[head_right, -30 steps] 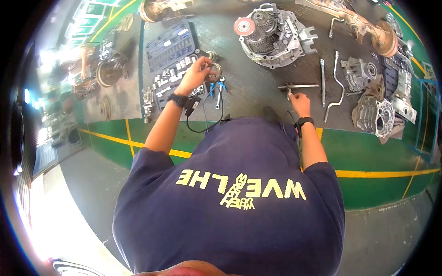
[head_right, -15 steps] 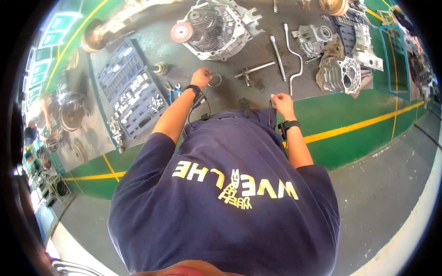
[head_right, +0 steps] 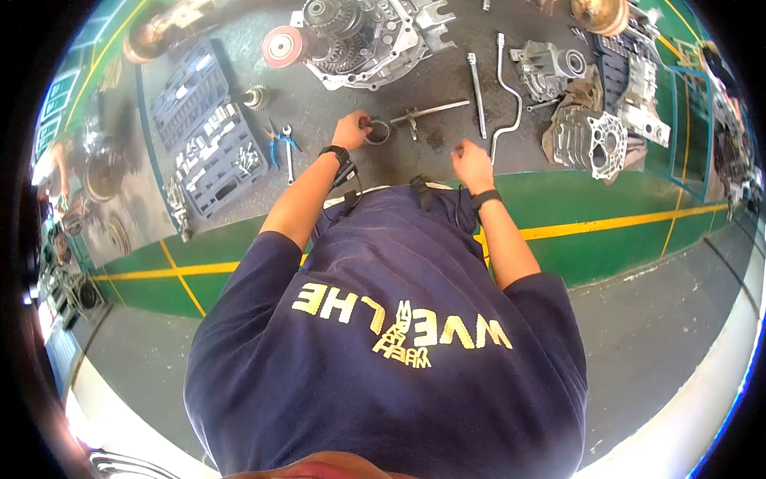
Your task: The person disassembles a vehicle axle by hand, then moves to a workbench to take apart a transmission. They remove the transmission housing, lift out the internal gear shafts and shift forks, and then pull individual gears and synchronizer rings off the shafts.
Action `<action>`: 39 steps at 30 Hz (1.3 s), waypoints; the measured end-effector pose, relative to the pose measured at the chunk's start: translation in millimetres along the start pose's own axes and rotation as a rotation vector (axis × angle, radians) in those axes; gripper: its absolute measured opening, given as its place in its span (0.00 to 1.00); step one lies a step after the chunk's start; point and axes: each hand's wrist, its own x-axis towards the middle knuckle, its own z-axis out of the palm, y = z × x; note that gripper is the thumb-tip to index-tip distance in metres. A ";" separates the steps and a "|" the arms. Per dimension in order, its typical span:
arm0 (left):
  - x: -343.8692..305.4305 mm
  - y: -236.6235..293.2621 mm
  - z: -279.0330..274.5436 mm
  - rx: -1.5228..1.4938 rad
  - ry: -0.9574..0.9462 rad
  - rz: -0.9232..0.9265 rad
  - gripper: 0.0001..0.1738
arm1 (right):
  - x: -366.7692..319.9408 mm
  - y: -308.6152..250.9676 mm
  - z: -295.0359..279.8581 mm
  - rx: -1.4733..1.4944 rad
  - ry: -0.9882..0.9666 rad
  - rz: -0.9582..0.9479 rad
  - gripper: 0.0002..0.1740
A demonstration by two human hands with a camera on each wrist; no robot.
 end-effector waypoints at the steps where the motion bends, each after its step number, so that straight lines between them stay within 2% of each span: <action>1: -4.7 1.5 -0.2 -0.007 0.025 -0.022 0.15 | 15.4 -5.0 1.6 -0.054 0.026 -0.050 0.16; 2: -8.2 1.3 0.7 -0.014 0.051 -0.044 0.15 | 31.4 -12.0 3.5 -0.106 0.054 -0.103 0.16; 5: -17.0 -0.1 5.9 0.005 0.160 -0.109 0.15 | 79.9 -39.7 15.2 -0.207 0.163 -0.413 0.19; 8: -26.5 9.1 6.0 0.029 0.218 -0.138 0.15 | 112.2 -63.8 30.7 -0.269 0.057 -0.576 0.19; 11: -25.8 5.6 15.3 -0.036 0.180 -0.130 0.16 | 120.0 -81.5 30.9 -0.292 0.028 -0.553 0.18; 13: -22.9 3.5 13.4 -0.065 0.072 -0.170 0.19 | 122.8 -80.6 26.4 -0.136 0.031 -0.535 0.22; 15: -35.1 40.3 -25.7 -0.150 0.186 -0.147 0.19 | 114.0 -83.1 8.2 -0.029 0.075 -0.526 0.20; 17: -48.8 74.5 -71.1 -0.299 0.354 -0.090 0.19 | 103.1 -90.1 -17.6 0.241 0.113 -0.507 0.17; 19: -69.1 97.9 -125.8 -0.345 0.520 0.083 0.16 | 91.9 -108.4 -50.1 0.482 0.159 -0.470 0.14; 21: -89.8 136.5 -180.2 -0.630 0.603 0.196 0.12 | 78.6 -139.7 -84.7 0.697 0.211 -0.423 0.12; 23: -86.8 152.0 -224.6 -0.669 0.576 0.222 0.14 | 79.5 -163.7 -104.0 0.789 0.227 -0.469 0.12; 25: -77.4 204.6 -267.3 -0.696 0.368 0.249 0.18 | 80.5 -189.9 -116.9 0.870 0.203 -0.476 0.12; 26: -56.2 209.3 -281.4 -0.518 0.272 0.310 0.23 | 83.1 -199.5 -118.2 0.870 0.229 -0.490 0.14; 27: -50.9 238.6 -296.5 -0.239 0.164 0.261 0.31 | 81.1 -210.1 -118.4 0.854 0.236 -0.479 0.14; 29: -14.9 264.3 -310.6 0.083 -0.155 0.267 0.38 | 78.2 -233.3 -119.6 0.823 0.264 -0.456 0.15; 30: 0.0 273.9 -314.7 0.242 -0.216 0.278 0.42 | 80.5 -244.2 -111.8 0.790 0.314 -0.472 0.17; 33: 25.8 297.9 -316.3 0.630 -0.426 0.266 0.44 | 79.3 -272.3 -100.9 1.065 0.227 -0.337 0.18; 34: 25.3 307.2 -312.7 0.687 -0.456 0.195 0.44 | 77.8 -280.2 -102.8 1.046 0.226 -0.323 0.19; 35: 35.4 293.8 -309.1 0.822 -0.346 0.432 0.43 | 73.5 -287.2 -106.6 1.029 0.224 -0.307 0.20; 37: 43.6 282.0 -309.7 0.794 -0.295 0.450 0.45 | 73.3 -292.4 -104.3 1.096 0.236 -0.268 0.21; 39: 45.1 286.2 -313.4 0.737 -0.346 0.350 0.49 | 75.0 -292.6 -95.7 1.257 0.256 -0.233 0.21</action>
